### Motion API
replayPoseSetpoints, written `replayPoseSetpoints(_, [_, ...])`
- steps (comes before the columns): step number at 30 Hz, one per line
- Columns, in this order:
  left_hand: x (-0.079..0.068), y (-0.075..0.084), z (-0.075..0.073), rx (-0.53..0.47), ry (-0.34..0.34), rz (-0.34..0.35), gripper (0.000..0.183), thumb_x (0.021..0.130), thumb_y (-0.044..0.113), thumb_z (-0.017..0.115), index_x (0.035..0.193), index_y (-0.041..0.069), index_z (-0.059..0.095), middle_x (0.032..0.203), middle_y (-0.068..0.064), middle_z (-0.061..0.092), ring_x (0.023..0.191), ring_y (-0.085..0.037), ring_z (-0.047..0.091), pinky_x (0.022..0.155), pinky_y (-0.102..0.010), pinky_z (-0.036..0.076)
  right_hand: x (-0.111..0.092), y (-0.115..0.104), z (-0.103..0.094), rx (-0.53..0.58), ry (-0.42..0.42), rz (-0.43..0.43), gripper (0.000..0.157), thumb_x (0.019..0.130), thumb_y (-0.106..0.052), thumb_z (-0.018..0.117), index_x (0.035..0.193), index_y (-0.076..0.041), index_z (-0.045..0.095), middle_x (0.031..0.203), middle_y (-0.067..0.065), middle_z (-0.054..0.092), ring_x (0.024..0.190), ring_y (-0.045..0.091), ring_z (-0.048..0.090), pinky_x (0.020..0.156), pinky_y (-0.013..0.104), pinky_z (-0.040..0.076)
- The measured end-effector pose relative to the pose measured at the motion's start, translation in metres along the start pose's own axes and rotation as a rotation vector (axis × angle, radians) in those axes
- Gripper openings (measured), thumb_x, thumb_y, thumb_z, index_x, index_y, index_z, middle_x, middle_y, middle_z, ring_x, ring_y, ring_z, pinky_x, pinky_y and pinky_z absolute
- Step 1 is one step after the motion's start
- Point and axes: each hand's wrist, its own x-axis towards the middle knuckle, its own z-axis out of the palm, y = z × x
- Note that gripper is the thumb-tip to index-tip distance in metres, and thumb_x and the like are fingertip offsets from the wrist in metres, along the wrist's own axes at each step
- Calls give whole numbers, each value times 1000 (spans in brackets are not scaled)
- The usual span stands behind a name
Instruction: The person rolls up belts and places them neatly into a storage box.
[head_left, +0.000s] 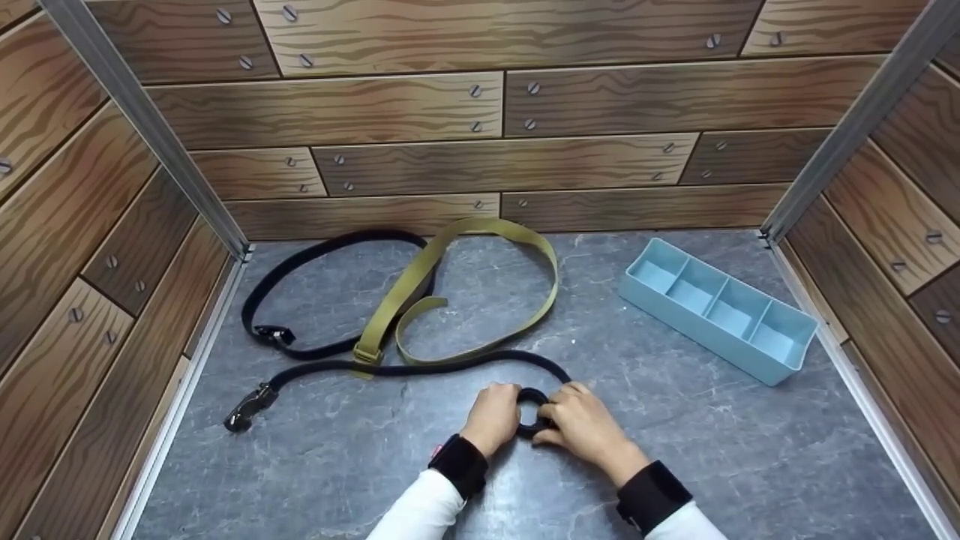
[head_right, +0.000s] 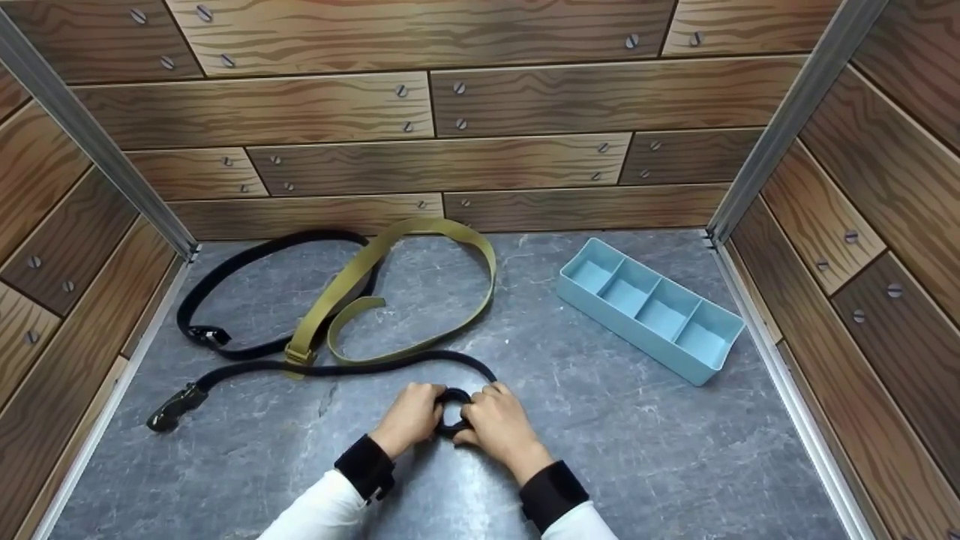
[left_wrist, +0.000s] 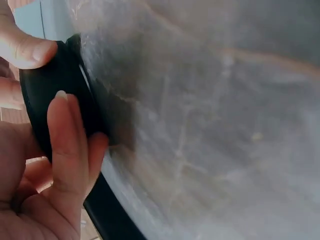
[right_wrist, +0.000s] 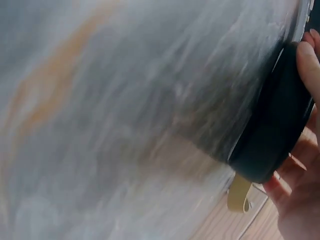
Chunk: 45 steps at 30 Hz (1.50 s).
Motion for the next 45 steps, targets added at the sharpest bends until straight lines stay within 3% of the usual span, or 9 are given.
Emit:
replayPoseSetpoints(6, [2, -3, -4, 92, -32, 102, 9, 82, 1, 63, 77, 8, 65, 72, -9, 67, 68, -29, 66, 60, -38, 52, -3, 3, -5, 60, -56, -11, 36, 75, -42, 79, 93, -11, 74, 85, -1, 56, 86, 21, 54, 88, 40, 43])
replayPoseSetpoints(14, [1, -8, -4, -104, -39, -14, 12, 83, 6, 67, 74, 7, 59, 69, -7, 62, 68, -26, 65, 59, -34, 51, 0, -4, 1, -15, 42, 16, 37, 73, -50, 78, 68, -15, 67, 69, -2, 52, 70, 22, 52, 75, 39, 44])
replayPoseSetpoints(18, [1, -6, -3, -62, -38, 15, 9, 77, 0, 65, 73, 7, 63, 71, -8, 65, 69, -27, 66, 60, -35, 51, -1, -5, 0, -34, 28, -4, 36, 72, -51, 79, 71, -16, 69, 71, -1, 55, 71, 22, 55, 81, 41, 45])
replayPoseSetpoints(24, [4, -5, -4, 53, -53, 101, 11, 80, 0, 64, 74, 9, 64, 73, -8, 66, 70, -28, 66, 62, -38, 51, -3, 1, -9, -67, -64, -7, 38, 68, -49, 81, 92, -20, 76, 88, -3, 56, 88, 20, 57, 99, 52, 38])
replayPoseSetpoints(28, [4, -4, -3, 33, -34, 99, 10, 84, 2, 63, 76, 8, 63, 73, -8, 66, 70, -28, 66, 61, -37, 51, -3, 1, -10, -86, -80, 12, 36, 68, -49, 82, 88, -19, 75, 86, -3, 57, 84, 20, 56, 86, 46, 39])
replayPoseSetpoints(34, [0, 0, 5, -98, 22, -9, 15, 88, 9, 66, 75, 5, 60, 69, -10, 64, 67, -29, 67, 57, -36, 52, -4, -4, -6, -135, 12, 48, 37, 66, -53, 81, 70, -18, 71, 74, 1, 61, 72, 22, 56, 70, 42, 35])
replayPoseSetpoints(37, [1, 3, 6, -94, 53, -8, 15, 84, 3, 65, 71, 4, 59, 67, -12, 64, 65, -30, 66, 55, -37, 51, -4, -6, -6, -147, 46, 51, 39, 65, -55, 80, 66, -18, 69, 67, 0, 58, 66, 21, 54, 68, 41, 33])
replayPoseSetpoints(40, [5, 6, 4, -63, 60, 10, 15, 79, -3, 63, 66, 3, 59, 66, -13, 63, 64, -31, 66, 55, -38, 52, -3, -4, -7, -123, 29, 41, 37, 65, -54, 81, 67, -19, 70, 65, -2, 56, 64, 20, 52, 68, 39, 33])
replayPoseSetpoints(45, [9, 8, -1, -4, -6, 37, 11, 77, -4, 63, 68, 2, 62, 68, -11, 64, 67, -29, 66, 58, -36, 52, -5, 4, -13, -55, -59, 21, 34, 69, -46, 83, 86, -18, 75, 80, -4, 58, 75, 17, 53, 74, 39, 35])
